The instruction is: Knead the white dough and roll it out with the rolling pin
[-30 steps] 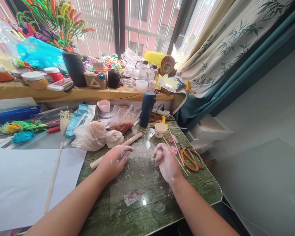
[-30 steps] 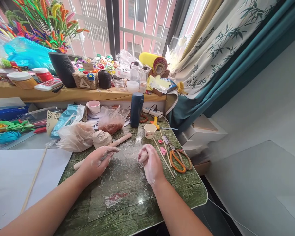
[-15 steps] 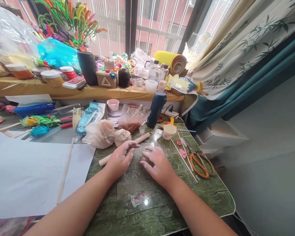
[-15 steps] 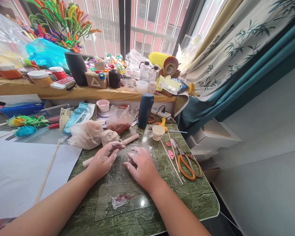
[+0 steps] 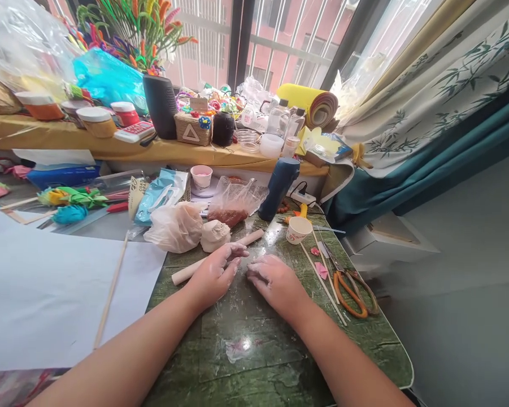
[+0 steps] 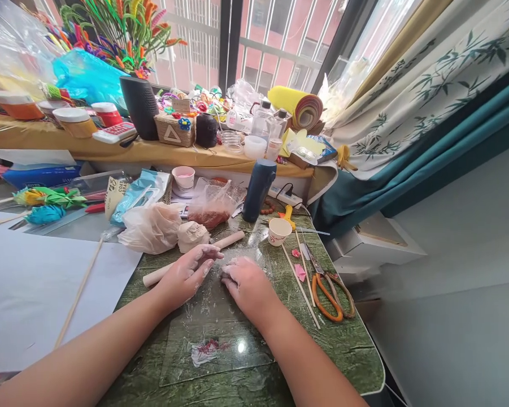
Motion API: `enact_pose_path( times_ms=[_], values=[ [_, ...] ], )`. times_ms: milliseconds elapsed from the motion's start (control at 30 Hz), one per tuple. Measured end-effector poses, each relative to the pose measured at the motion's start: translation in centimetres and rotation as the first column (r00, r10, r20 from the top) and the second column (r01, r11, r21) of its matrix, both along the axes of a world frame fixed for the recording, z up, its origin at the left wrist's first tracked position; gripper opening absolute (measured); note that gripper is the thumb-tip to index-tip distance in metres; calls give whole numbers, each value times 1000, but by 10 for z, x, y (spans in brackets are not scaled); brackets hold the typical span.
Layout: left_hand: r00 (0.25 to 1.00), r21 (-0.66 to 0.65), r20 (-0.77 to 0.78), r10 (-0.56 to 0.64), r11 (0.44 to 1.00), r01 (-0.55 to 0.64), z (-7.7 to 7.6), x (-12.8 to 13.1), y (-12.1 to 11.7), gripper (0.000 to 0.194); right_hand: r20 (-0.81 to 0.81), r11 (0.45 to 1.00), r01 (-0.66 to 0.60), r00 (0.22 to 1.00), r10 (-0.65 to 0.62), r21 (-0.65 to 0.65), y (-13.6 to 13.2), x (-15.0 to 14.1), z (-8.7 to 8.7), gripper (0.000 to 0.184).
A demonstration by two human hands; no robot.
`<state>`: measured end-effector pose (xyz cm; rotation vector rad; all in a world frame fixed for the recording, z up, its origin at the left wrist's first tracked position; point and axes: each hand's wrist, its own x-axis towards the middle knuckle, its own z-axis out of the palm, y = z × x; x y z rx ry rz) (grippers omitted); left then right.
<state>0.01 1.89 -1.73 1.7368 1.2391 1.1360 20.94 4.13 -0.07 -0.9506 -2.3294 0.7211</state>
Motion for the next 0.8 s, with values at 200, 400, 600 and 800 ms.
enact_pose_path(
  times_ms=[200,400,600,800],
  values=[
    [999,-34,-51,6,999,-8,0,1,2,23,30,1000,-27,999,27,1,0,-3,-6,20],
    [999,-73,-40,-11,997,8,2,2,4,26,-5,1000,26,1000,-27,-6,-9,-4,-17,26],
    [990,-57,-136,-32,998,24,2,3,7,26,-75,1000,5,997,-7,-19,-12,1,-24,26],
    [988,-93,-146,-49,995,36,3,3,7,28,-84,997,-67,994,63,-43,-13,22,-9,23]
  ],
)
